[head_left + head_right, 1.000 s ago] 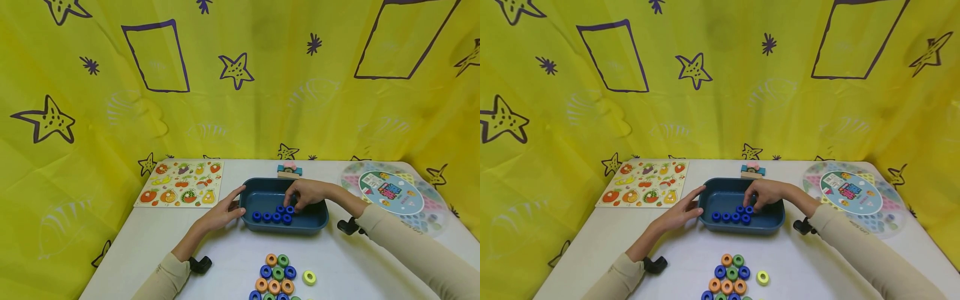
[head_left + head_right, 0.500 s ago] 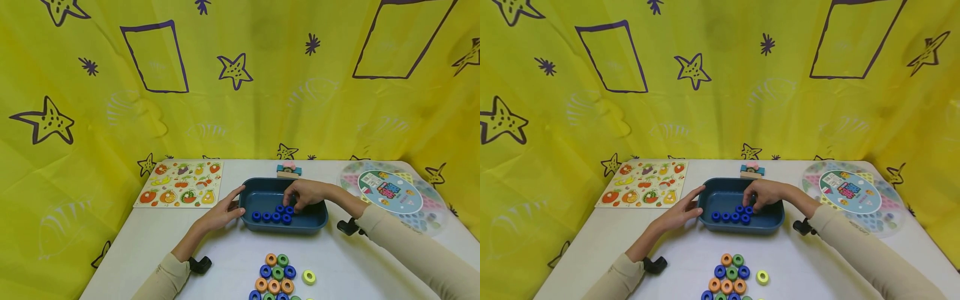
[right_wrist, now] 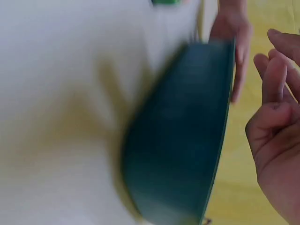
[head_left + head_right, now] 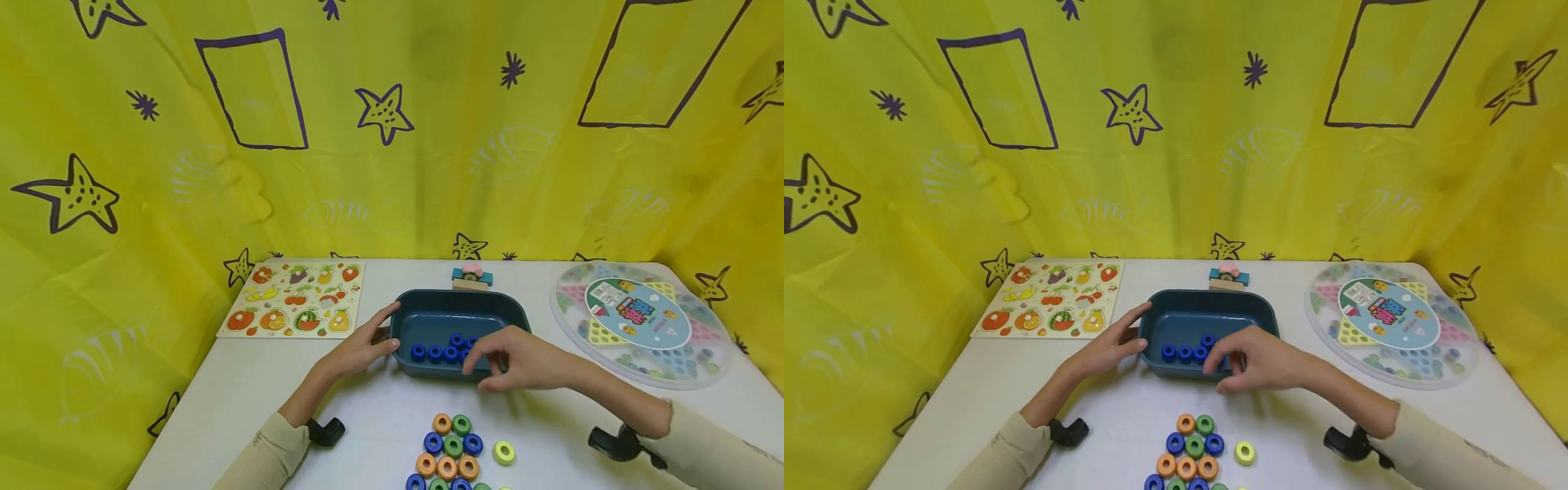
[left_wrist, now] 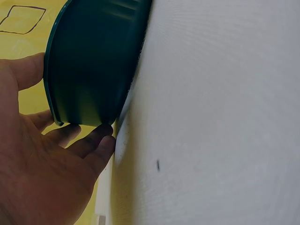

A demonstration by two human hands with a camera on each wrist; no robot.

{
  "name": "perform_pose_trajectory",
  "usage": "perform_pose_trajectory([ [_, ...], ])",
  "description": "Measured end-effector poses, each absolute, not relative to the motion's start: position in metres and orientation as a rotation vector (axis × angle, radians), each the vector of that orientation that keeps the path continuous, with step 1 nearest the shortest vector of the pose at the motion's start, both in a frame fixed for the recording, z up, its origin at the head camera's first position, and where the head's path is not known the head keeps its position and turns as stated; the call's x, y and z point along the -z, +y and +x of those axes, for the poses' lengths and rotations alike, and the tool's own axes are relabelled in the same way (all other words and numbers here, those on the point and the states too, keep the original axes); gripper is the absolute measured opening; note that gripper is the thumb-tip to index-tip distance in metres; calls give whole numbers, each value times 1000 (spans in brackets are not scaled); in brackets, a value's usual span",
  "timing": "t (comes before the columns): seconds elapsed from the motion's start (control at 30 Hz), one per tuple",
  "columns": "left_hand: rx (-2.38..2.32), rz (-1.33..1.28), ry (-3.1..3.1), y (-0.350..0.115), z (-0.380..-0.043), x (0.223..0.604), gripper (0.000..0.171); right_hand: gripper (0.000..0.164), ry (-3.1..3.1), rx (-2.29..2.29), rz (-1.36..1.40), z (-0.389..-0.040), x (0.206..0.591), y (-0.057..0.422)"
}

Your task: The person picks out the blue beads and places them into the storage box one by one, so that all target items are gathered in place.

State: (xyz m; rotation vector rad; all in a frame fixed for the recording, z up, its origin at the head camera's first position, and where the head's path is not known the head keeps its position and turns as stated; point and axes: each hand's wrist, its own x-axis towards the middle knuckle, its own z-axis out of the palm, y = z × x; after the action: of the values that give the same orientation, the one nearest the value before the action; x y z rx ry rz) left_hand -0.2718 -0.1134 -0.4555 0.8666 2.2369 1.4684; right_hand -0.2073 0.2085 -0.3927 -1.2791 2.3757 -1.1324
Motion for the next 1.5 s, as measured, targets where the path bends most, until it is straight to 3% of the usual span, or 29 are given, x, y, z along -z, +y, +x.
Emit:
perform_pose_trajectory([
  [0.37, -1463, 887, 2229, -113, -272, 455, 67, 26, 2327, 1227, -1011, -149, 435, 205],
  [0.97, -1460, 875, 2264, -113, -272, 456, 67, 22, 2440, 1130, -897, -137, 453, 194],
  [1.27, -1459, 871, 2260, -113, -272, 456, 68, 23, 2453, 1150, -864, -146, 414, 200],
  [1.5, -1464, 869, 2253, -113, -271, 457, 67, 24, 2512, 1184, -1031, -182, 366, 203],
])
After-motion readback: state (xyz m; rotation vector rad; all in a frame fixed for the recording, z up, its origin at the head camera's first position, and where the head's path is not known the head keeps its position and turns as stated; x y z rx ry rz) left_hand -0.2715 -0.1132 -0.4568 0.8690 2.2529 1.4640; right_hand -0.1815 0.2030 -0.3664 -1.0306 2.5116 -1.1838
